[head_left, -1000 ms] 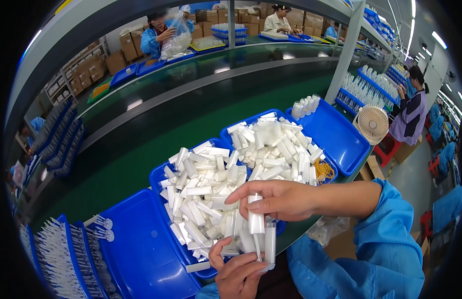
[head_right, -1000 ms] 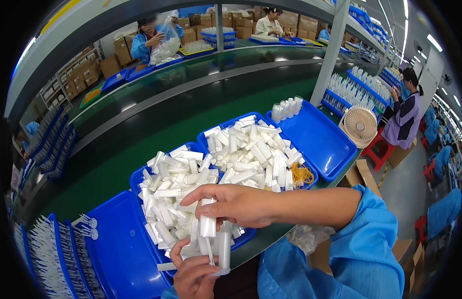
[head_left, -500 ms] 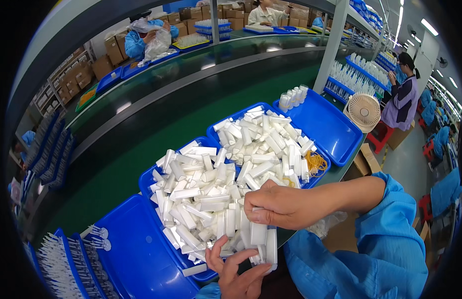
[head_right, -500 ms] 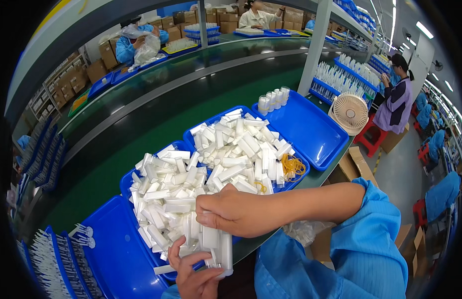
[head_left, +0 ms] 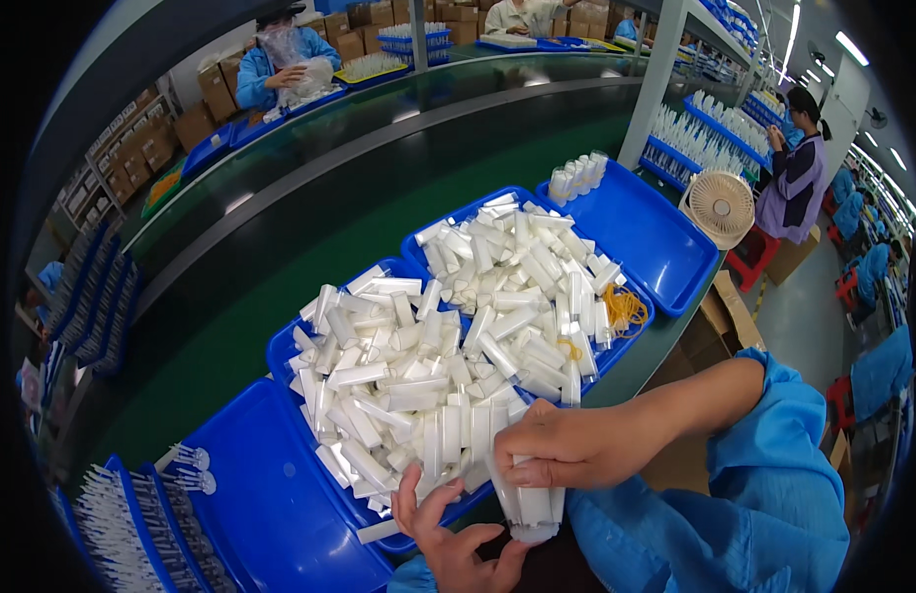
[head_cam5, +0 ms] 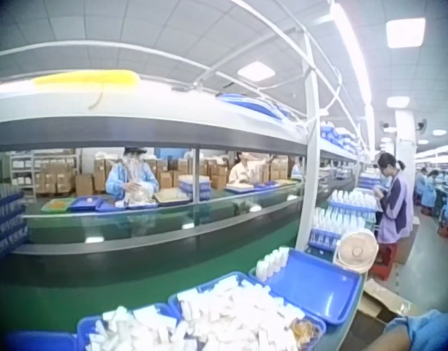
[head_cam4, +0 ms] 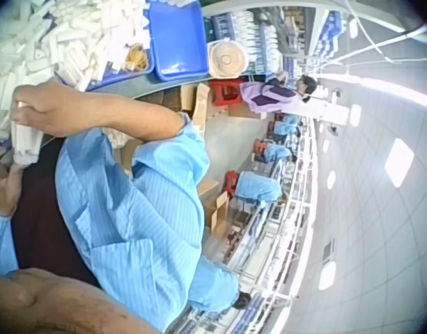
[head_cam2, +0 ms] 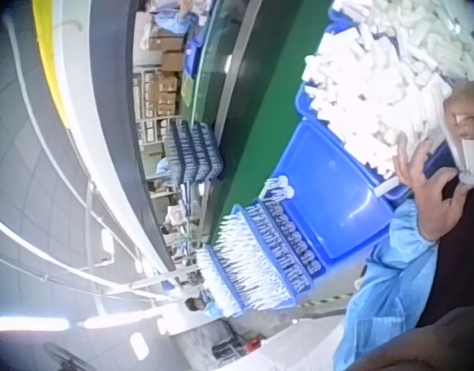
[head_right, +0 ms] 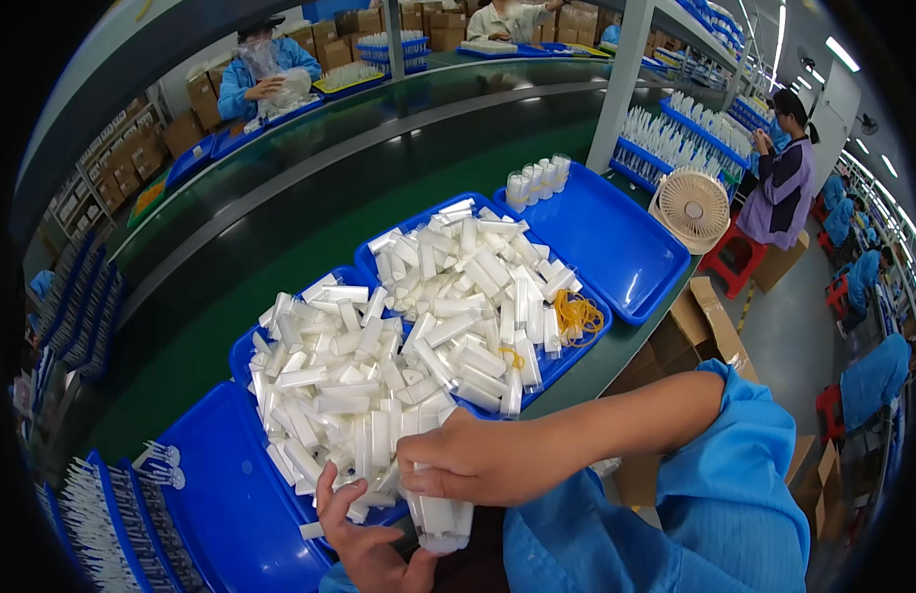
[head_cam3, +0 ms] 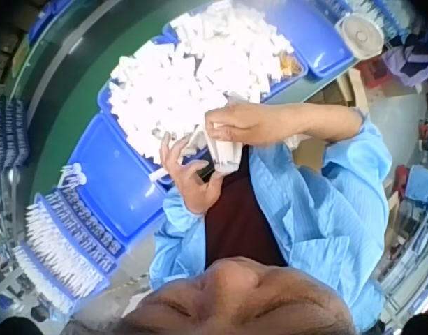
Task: Manually assembling white plastic spray bottle components and sorting them into blue bins at a factory workstation.
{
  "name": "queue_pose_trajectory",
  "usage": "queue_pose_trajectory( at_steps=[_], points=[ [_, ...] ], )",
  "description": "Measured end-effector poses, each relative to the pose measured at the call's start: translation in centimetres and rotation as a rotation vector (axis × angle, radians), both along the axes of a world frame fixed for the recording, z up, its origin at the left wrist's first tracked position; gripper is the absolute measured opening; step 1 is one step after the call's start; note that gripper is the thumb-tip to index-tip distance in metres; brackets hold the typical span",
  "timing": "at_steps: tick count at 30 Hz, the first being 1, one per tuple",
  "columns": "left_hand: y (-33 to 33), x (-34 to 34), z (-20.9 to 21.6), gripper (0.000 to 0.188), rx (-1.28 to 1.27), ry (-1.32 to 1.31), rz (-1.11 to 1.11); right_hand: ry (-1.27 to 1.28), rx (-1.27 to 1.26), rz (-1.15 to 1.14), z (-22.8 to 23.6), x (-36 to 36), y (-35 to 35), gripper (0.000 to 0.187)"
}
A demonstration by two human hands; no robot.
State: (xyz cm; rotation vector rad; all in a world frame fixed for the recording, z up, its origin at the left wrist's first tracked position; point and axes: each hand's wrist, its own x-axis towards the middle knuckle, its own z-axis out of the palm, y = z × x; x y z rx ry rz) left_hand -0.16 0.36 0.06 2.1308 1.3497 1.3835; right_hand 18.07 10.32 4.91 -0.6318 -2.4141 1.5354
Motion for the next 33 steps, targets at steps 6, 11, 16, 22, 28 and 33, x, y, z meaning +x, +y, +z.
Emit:
queue_pose_trajectory(
  at_steps=[6, 11, 16, 22, 28, 33],
  points=[
    [-0.1, 1.5, -0.2, 0.069, -0.569, -0.910, -0.372, 0.035, 0.018, 0.004, 0.4, 0.8, -0.4, 0.019],
    [-1.2, 2.6, -3.7, 0.073, -1.049, -1.317, -0.629, 0.079, 0.504, -0.065, -1.3, 0.8, -2.3, 0.039],
    [-0.7, 3.9, -0.1, 0.048, -1.008, -1.415, -0.439, 0.082, 0.686, -0.176, -2.2, 0.4, -4.8, 0.071],
    [-0.6, 3.2, -1.6, 0.036, -1.068, -1.221, -0.739, 0.143, 0.425, -0.183, -5.4, 1.0, -6.9, 0.055],
    [0.3, 3.6, -2.5, 0.025, -1.068, -1.066, -0.853, 0.045, 0.714, -0.561, -5.1, 7.5, -1.9, 0.051],
    [0.3, 4.1, -0.9, 0.023, -1.190, -1.126, -0.766, -0.438, 0.903, -1.162, -7.7, 13.7, 3.7, 0.033]
  ],
)
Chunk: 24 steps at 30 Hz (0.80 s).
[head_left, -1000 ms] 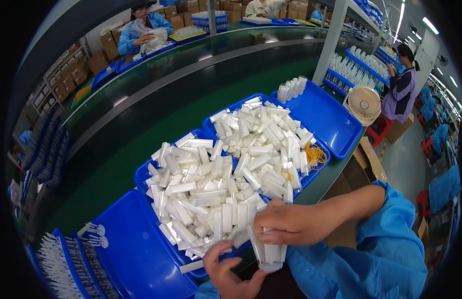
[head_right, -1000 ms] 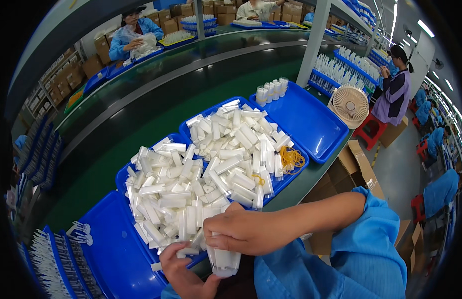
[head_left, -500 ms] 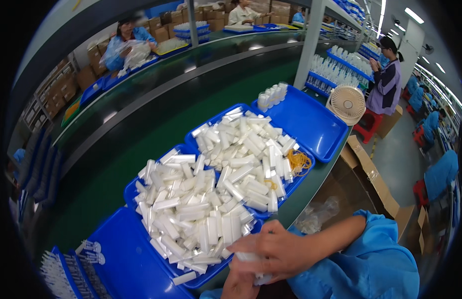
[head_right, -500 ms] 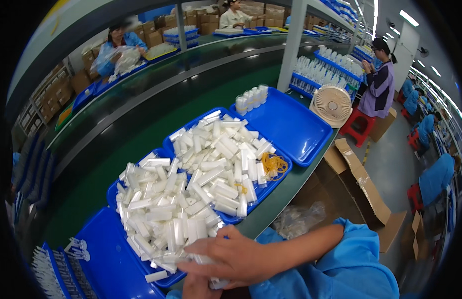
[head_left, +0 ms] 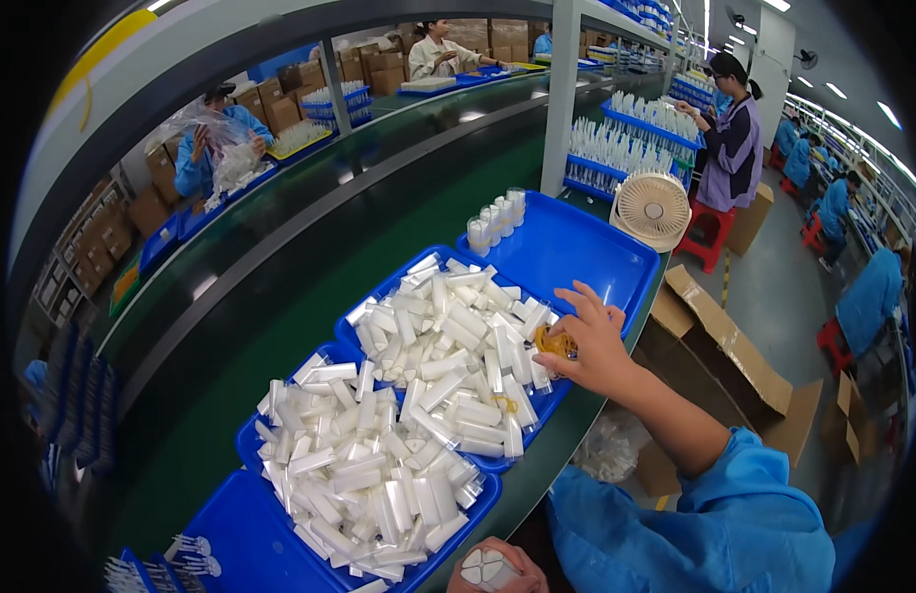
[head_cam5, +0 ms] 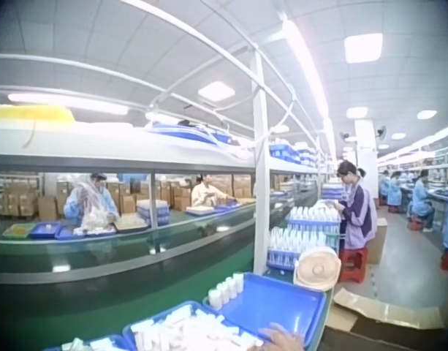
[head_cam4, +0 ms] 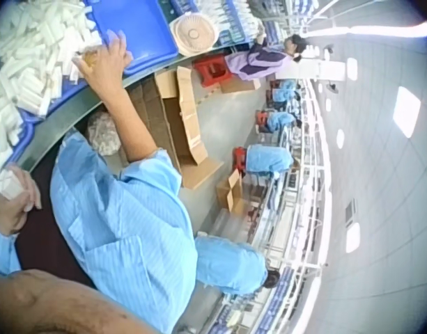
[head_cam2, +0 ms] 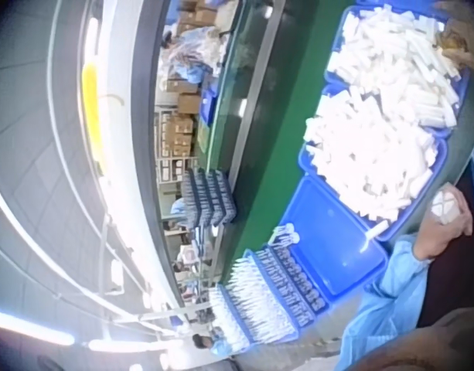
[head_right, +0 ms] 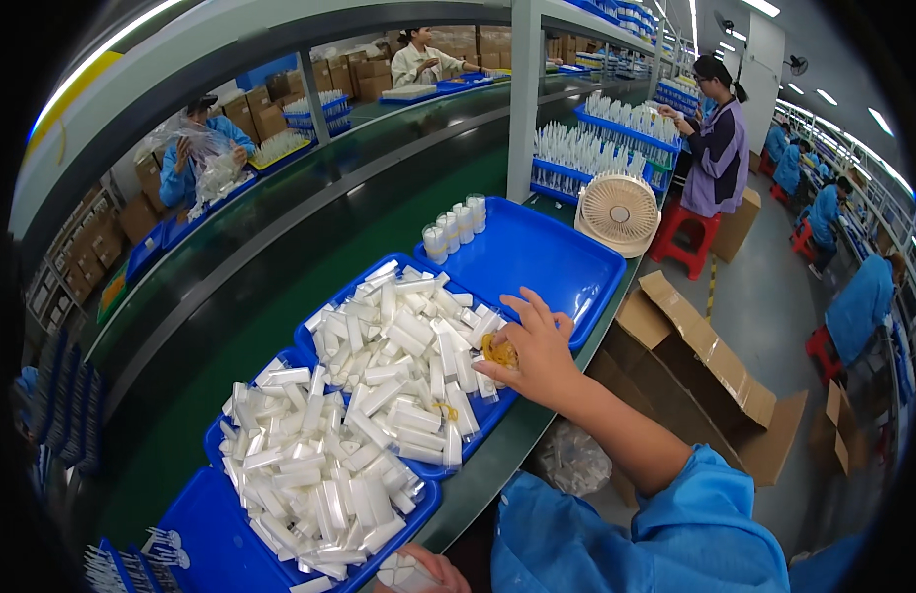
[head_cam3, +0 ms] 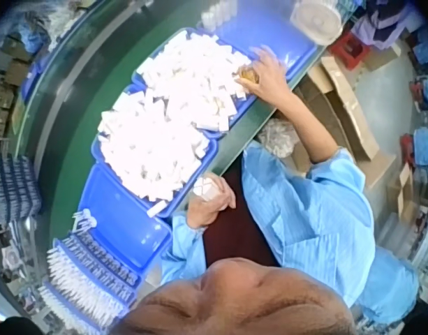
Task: Manually assembling white plastic spray bottle components and sorting them into blue bins at a factory workstation.
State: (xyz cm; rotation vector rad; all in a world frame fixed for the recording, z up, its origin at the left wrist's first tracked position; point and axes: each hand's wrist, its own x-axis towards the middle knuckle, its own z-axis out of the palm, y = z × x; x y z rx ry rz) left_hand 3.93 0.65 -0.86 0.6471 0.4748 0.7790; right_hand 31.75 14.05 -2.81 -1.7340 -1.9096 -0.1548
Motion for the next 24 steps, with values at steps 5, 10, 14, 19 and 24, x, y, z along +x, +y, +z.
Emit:
queue_pose_trajectory(
  at_steps=[5, 10, 14, 19, 24],
  points=[
    [0.5, 0.0, 0.4, 0.022, 0.012, 0.167, -0.058, -0.099, 0.021, -0.091, -2.2, 0.5, 1.9, 0.027],
    [0.4, -0.3, 0.7, 0.017, 0.060, 0.334, 0.027, 0.232, -0.096, -0.038, 0.5, 0.8, 2.5, 0.022],
    [0.9, -0.2, 1.4, 0.015, 0.047, 0.390, 0.026, 0.401, -0.087, 0.088, 2.9, 0.8, 3.8, 0.018],
    [0.6, -0.3, 1.1, 0.015, 0.049, 0.340, 0.126, 0.479, -0.118, 0.213, 4.5, -0.9, 4.8, 0.014],
    [0.7, -0.6, 1.8, 0.023, 0.116, 0.243, 0.381, 0.607, -0.206, 0.465, 6.5, -4.9, 2.9, 0.010]
  ],
)
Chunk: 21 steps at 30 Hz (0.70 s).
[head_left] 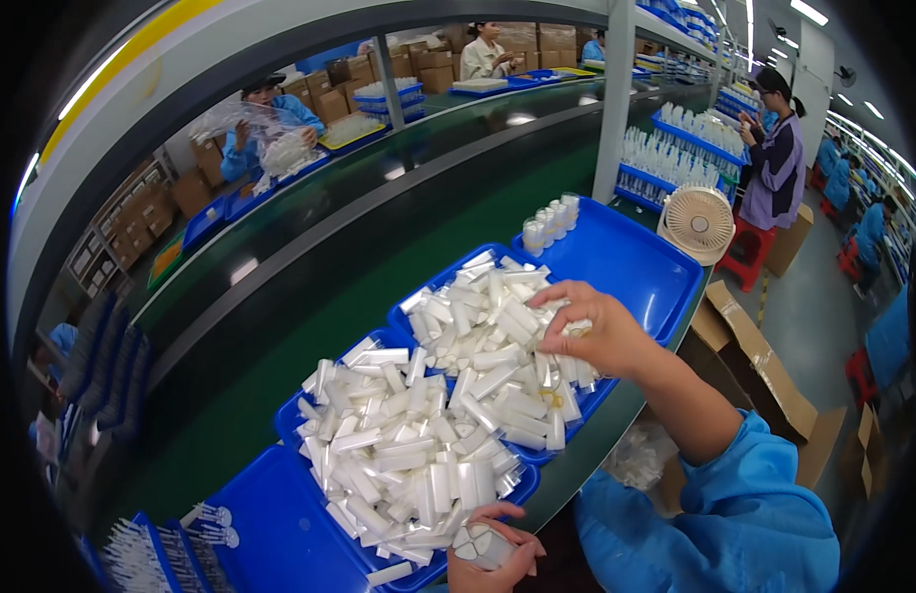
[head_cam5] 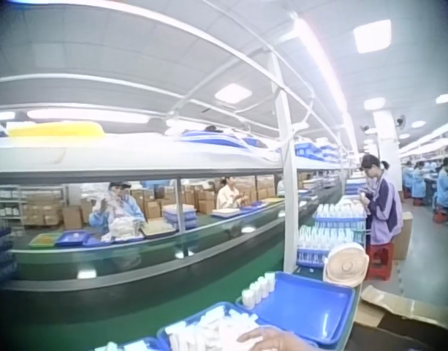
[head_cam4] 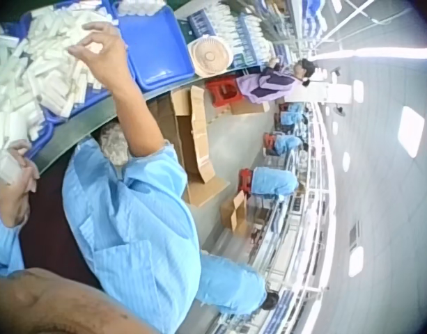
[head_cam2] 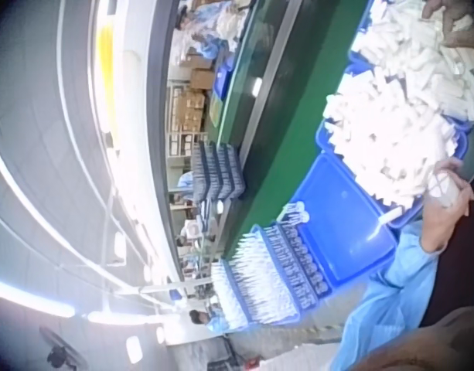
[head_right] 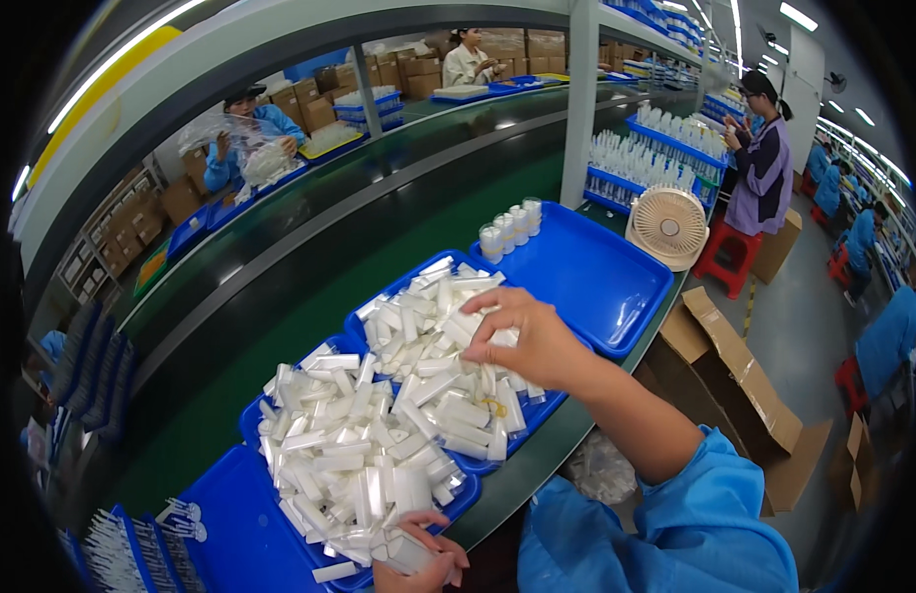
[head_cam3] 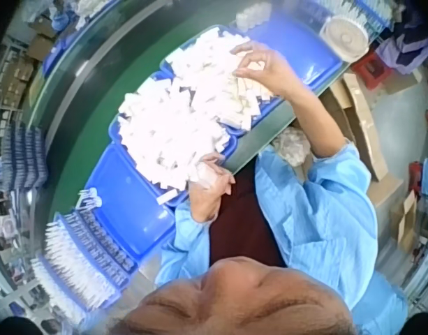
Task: Manually assembling white plastic spray bottle components and sorting them into blue bins at a factory workstation.
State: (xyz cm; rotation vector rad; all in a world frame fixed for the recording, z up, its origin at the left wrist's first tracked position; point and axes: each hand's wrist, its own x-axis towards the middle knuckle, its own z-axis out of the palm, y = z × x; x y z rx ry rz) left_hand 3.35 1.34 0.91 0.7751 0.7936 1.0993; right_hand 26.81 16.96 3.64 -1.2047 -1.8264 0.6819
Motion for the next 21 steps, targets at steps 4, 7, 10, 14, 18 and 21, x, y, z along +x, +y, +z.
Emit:
queue_pose_trajectory(
  at_steps=[4, 7, 10, 14, 18, 21],
  points=[
    [0.2, -0.4, -0.8, 0.025, 0.172, -0.015, 0.195, 0.010, -0.009, 0.365, 1.2, -4.1, -3.6, 0.010],
    [-0.1, -1.5, -1.2, 0.020, 0.165, -0.140, 0.128, 0.060, -0.104, 0.635, 0.8, -6.2, -5.7, 0.010],
    [-0.3, -2.9, -0.9, 0.020, 0.146, -0.691, -0.328, 0.201, -0.316, 0.899, -0.2, -7.6, -7.1, 0.016],
    [0.6, -3.9, 0.8, 0.025, 0.469, -0.732, -0.649, 1.176, -1.029, 1.216, -1.5, -8.1, -8.0, 0.026],
    [-1.7, -4.2, 0.3, 0.068, 0.610, 0.200, -0.057, 1.085, -0.861, 1.350, 0.5, -8.3, -7.8, 0.031],
    [-1.1, -3.7, 0.3, 0.097, 0.549, 0.461, 0.119, -0.010, -0.279, 1.272, 2.3, -9.1, -9.6, 0.043]
  ],
)
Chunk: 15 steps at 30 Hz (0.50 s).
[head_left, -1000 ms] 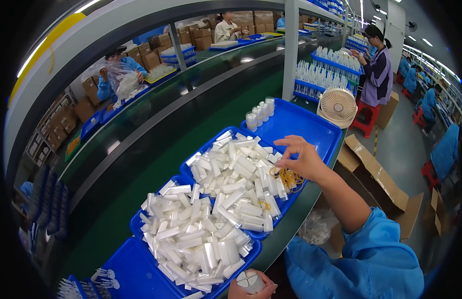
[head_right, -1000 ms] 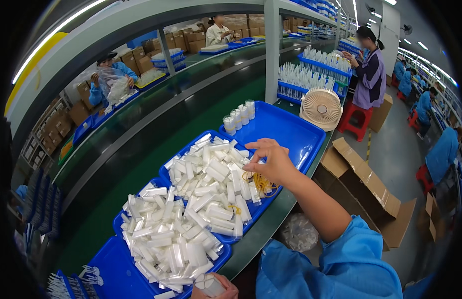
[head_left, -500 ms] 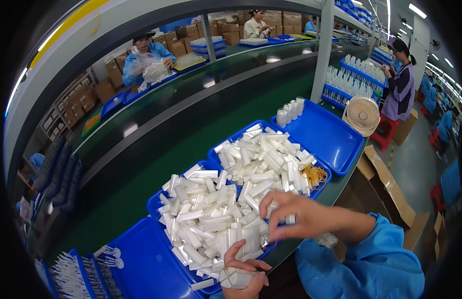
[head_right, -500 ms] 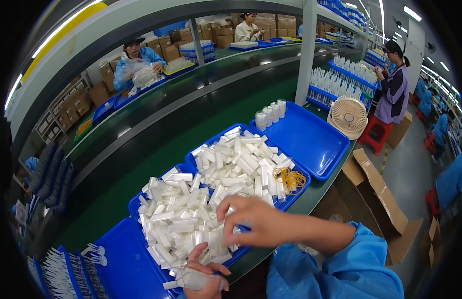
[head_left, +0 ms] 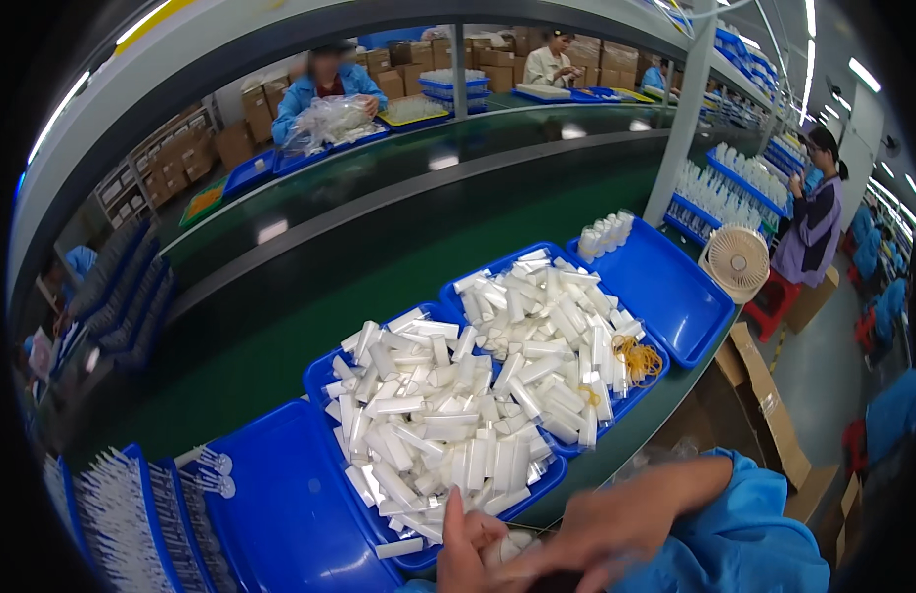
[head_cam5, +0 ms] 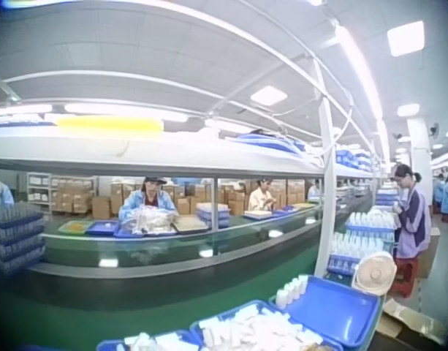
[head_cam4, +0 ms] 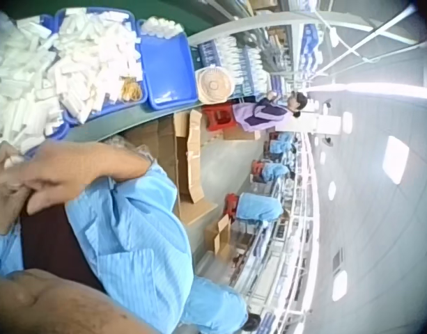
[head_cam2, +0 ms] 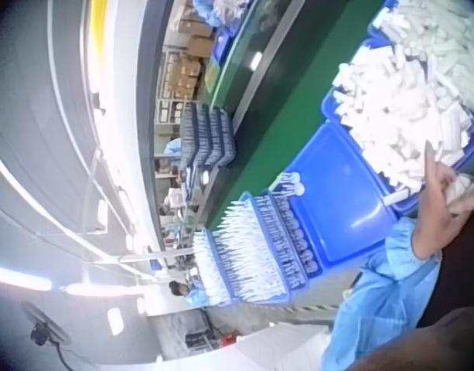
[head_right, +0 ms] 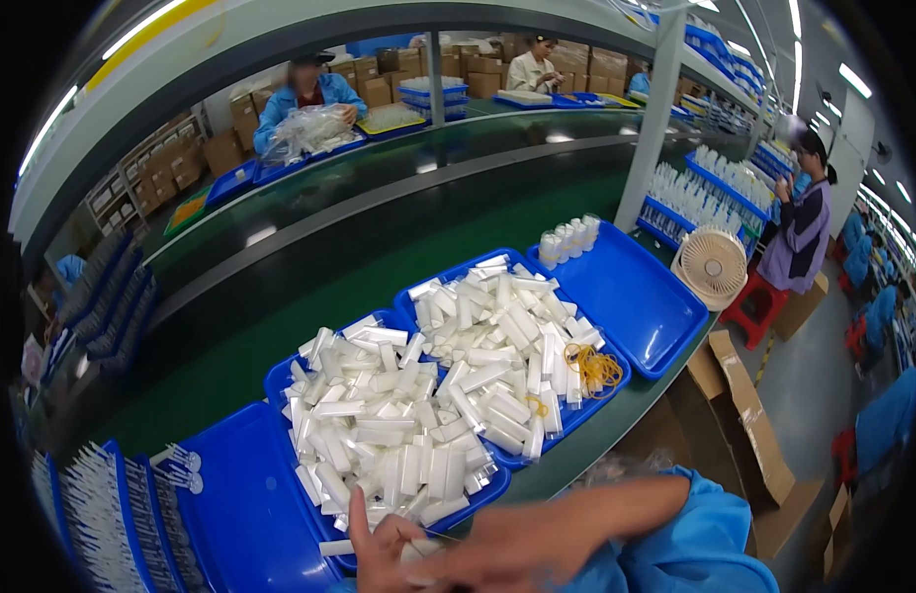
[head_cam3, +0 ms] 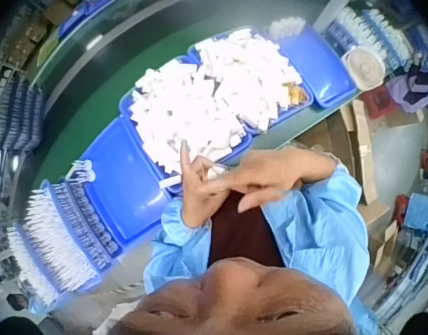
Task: Manually assembling white plastic spray bottle components and sorting them into blue bins at a factory workstation.
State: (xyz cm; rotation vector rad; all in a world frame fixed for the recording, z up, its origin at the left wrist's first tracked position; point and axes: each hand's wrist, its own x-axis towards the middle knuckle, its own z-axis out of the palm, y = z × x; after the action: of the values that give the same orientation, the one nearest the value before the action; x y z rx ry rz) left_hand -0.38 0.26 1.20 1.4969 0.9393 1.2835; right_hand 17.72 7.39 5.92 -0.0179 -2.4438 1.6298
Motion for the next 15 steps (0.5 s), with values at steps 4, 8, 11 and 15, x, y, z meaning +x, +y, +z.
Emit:
queue_pose_trajectory(
  at_steps=[4, 8, 11, 15],
  points=[
    [0.2, -0.8, 2.2, 0.080, -0.392, -0.326, 0.112, 0.138, -0.158, 0.258, -0.7, -2.0, -1.7, 0.041],
    [0.5, -1.8, 2.3, 0.106, -0.416, -0.702, 0.148, 0.585, -0.880, 0.139, -5.8, -0.7, -0.1, 0.045],
    [0.3, -0.6, 0.8, 0.100, -0.079, -0.226, 0.392, 0.472, -1.207, -0.250, -5.5, -0.5, 0.8, 0.044],
    [0.6, -0.3, 1.2, 0.090, -0.031, 0.309, 0.325, 0.022, -0.554, -0.260, -2.4, -1.5, 2.4, 0.053]
  ],
)
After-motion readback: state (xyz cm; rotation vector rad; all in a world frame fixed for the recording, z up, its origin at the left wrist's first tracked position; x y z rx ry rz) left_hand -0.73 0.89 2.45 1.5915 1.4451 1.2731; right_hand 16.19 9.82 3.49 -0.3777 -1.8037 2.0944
